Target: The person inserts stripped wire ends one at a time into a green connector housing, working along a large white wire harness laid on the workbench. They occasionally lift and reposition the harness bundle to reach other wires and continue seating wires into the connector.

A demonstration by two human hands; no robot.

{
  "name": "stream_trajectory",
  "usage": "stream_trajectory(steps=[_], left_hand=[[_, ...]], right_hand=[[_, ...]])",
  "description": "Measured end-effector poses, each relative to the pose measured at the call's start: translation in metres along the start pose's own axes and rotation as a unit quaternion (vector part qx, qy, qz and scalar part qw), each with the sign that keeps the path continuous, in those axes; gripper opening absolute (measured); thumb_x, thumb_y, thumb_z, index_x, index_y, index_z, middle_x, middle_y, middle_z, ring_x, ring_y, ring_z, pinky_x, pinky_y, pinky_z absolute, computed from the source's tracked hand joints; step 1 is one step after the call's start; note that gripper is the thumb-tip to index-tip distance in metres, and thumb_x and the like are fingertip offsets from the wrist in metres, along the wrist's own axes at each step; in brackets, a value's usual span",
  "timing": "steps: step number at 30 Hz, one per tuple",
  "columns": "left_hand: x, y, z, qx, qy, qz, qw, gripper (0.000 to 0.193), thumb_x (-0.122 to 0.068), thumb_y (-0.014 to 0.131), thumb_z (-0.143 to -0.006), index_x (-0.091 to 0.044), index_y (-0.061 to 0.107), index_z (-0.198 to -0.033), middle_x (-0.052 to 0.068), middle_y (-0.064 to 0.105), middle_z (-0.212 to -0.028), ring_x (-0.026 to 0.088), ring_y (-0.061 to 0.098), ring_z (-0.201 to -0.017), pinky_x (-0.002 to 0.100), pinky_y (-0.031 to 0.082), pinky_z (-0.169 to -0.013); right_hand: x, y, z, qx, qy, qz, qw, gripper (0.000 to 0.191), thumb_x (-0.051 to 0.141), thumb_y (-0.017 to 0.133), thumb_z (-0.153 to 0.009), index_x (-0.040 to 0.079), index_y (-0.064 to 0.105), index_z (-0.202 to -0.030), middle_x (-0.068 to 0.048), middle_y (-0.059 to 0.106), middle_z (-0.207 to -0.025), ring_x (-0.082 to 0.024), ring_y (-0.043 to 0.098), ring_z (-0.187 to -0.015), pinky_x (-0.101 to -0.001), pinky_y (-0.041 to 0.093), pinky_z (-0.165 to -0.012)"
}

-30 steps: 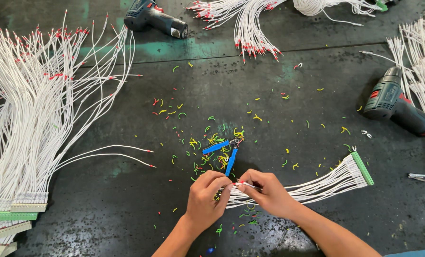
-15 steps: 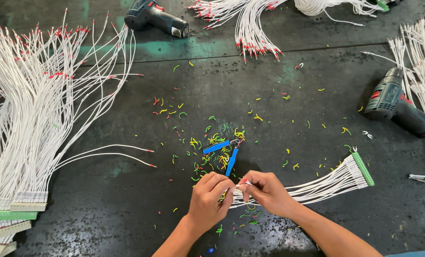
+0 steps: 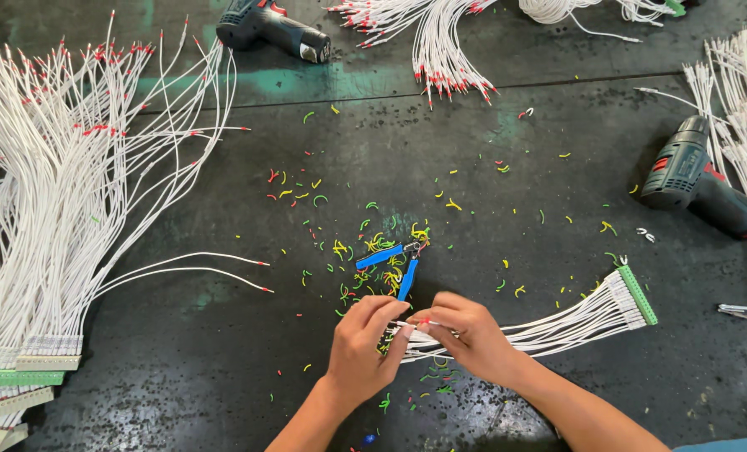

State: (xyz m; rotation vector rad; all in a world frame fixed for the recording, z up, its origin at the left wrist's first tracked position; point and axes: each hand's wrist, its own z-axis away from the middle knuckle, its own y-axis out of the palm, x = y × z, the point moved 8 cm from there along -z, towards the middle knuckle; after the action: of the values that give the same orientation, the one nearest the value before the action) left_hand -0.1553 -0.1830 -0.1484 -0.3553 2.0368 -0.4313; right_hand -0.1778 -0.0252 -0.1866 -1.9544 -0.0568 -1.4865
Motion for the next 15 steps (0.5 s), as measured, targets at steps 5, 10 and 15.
stream_trajectory(steps=[5, 10, 15], left_hand=[[0.003, 0.008, 0.002, 0.013, -0.009, 0.042, 0.999, 0.017, -0.001, 0.075, -0.086, -0.003, 0.068, -0.101, 0.011, 0.069, -0.096, 0.028, 0.070, -0.085, 0.038, 0.056, -0.074], [0.004, 0.007, 0.004, 0.001, 0.018, 0.017, 1.000, 0.018, 0.001, 0.078, -0.081, -0.004, 0.067, -0.095, 0.007, 0.068, -0.090, 0.026, 0.067, -0.079, 0.037, 0.053, -0.068], [0.002, 0.004, 0.003, -0.003, 0.023, 0.005, 1.000, 0.019, 0.002, 0.077, -0.079, -0.005, 0.066, -0.092, 0.007, 0.066, -0.090, 0.026, 0.066, -0.078, 0.037, 0.051, -0.068]], right_hand=[[-0.012, 0.009, 0.003, 0.048, 0.070, -0.015, 0.996, 0.011, 0.008, 0.070, -0.094, 0.005, 0.075, -0.104, -0.005, 0.056, -0.072, -0.018, 0.052, -0.059, -0.0335, 0.041, -0.054], [-0.009, 0.003, 0.002, 0.047, 0.069, -0.083, 0.993, 0.019, 0.003, 0.066, -0.093, 0.002, 0.070, -0.111, -0.003, 0.064, -0.087, -0.011, 0.056, -0.071, -0.0294, 0.047, -0.060], [-0.022, 0.001, 0.002, 0.045, 0.131, -0.171, 0.975, 0.009, 0.005, 0.066, -0.095, 0.002, 0.066, -0.104, -0.001, 0.067, -0.084, -0.004, 0.057, -0.075, -0.0253, 0.049, -0.065]])
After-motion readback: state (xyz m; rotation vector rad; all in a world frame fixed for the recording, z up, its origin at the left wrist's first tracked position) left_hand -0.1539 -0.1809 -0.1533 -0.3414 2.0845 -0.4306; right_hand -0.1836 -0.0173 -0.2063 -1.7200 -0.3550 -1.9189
